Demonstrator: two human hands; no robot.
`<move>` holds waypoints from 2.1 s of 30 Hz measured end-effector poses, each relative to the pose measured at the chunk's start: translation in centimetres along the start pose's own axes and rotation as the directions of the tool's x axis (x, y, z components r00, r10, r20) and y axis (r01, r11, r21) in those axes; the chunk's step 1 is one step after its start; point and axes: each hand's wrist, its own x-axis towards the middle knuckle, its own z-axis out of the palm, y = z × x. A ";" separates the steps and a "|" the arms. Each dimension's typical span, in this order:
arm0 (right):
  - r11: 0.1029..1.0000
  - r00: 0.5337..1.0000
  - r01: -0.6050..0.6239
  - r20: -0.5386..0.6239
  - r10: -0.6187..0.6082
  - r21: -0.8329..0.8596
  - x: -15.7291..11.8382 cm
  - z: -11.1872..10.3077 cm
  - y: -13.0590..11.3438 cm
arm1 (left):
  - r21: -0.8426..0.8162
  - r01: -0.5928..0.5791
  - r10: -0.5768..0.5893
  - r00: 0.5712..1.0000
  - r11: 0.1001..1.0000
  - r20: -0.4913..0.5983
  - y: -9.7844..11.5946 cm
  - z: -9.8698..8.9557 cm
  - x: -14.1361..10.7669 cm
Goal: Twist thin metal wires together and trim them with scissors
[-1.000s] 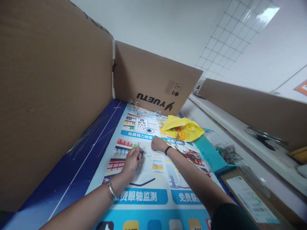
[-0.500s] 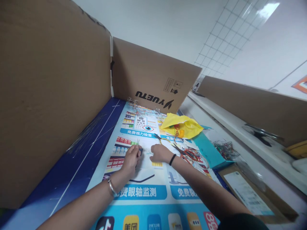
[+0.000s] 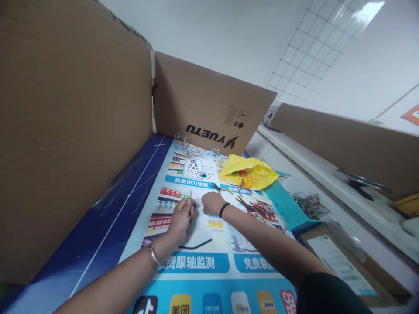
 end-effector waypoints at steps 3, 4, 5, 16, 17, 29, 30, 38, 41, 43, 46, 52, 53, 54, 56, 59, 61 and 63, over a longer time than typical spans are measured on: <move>0.994 0.997 -0.013 -0.080 0.021 0.106 -0.3 0.0 0.9 | 0.005 -0.046 0.046 0.999 0.999 0.027 -0.1 0.0 0.1; 0.989 0.994 -0.008 -0.107 0.024 0.148 -0.5 0.0 1.2 | 0.014 -0.073 0.072 0.997 0.997 0.031 -0.1 0.0 0.2; 0.981 0.991 0.002 -0.133 0.024 0.195 -0.8 -0.1 1.6 | 0.025 -0.102 0.101 0.994 0.994 0.030 0.0 0.0 0.3; 0.309 0.919 0.290 -0.354 0.175 0.906 -5.3 3.5 0.4 | 0.105 -0.239 0.230 0.969 0.965 0.091 -0.1 0.7 -0.7; 0.285 0.914 0.306 -0.364 0.179 0.908 -5.3 4.3 0.3 | 0.142 -0.236 0.221 0.969 0.962 0.111 -0.3 0.6 -0.8; 0.451 0.885 0.274 -0.406 0.227 0.850 -4.8 6.9 -0.6 | 0.300 -0.169 0.153 0.985 0.939 0.077 -1.3 0.8 -0.8; 0.460 0.882 0.284 -0.417 0.220 0.842 -4.8 6.8 -0.7 | 0.300 -0.169 0.152 0.985 0.939 0.077 -1.3 0.8 -0.8; 0.561 0.848 0.265 -0.467 0.251 0.784 -4.7 6.5 -1.6 | 0.338 -0.141 0.132 0.990 0.931 0.051 -1.7 0.7 -0.5; 0.585 0.843 0.258 -0.475 0.253 0.769 -4.8 6.7 -1.7 | 0.341 -0.124 0.111 0.992 0.932 0.058 -1.6 0.7 -0.5; 0.616 0.837 0.254 -0.489 0.246 0.746 -4.8 6.9 -1.7 | 0.340 -0.116 0.103 0.993 0.933 0.055 -1.7 0.7 -0.5; 0.685 0.822 0.249 -0.524 0.224 0.684 -5.1 7.2 -1.7 | 0.330 -0.121 0.104 0.992 0.936 0.069 -2.0 0.7 -0.5; 0.815 0.837 0.282 -0.544 0.048 0.506 -6.4 6.6 -1.0 | 0.278 -0.136 0.098 0.985 0.951 0.144 -1.7 0.7 -0.8; 0.824 0.848 0.284 -0.529 0.023 0.491 -6.7 6.3 -0.7 | 0.278 -0.146 0.107 0.983 0.949 0.149 -1.5 0.6 -0.8; 0.828 0.856 0.283 -0.518 0.009 0.484 -7.0 6.0 -0.4 | 0.290 -0.165 0.127 0.981 0.942 0.147 -1.2 0.6 -0.8; 0.821 0.854 0.275 -0.520 0.031 0.500 -7.7 5.4 0.4 | 0.370 -0.217 0.168 0.973 0.903 0.161 -0.9 0.6 -0.8; 0.755 0.835 0.306 -0.544 0.079 0.580 -8.3 4.8 1.2 | 0.517 -0.289 0.134 0.940 0.806 0.315 -0.7 0.5 -0.5; 0.678 0.841 0.352 -0.536 0.074 0.646 -8.3 4.8 1.4 | 0.554 -0.326 0.094 0.910 0.766 0.405 -0.7 0.5 -0.4; 0.565 0.845 0.396 -0.528 0.083 0.724 -8.2 5.1 1.2 | 0.562 -0.337 0.078 0.898 0.755 0.434 -0.7 0.5 -0.4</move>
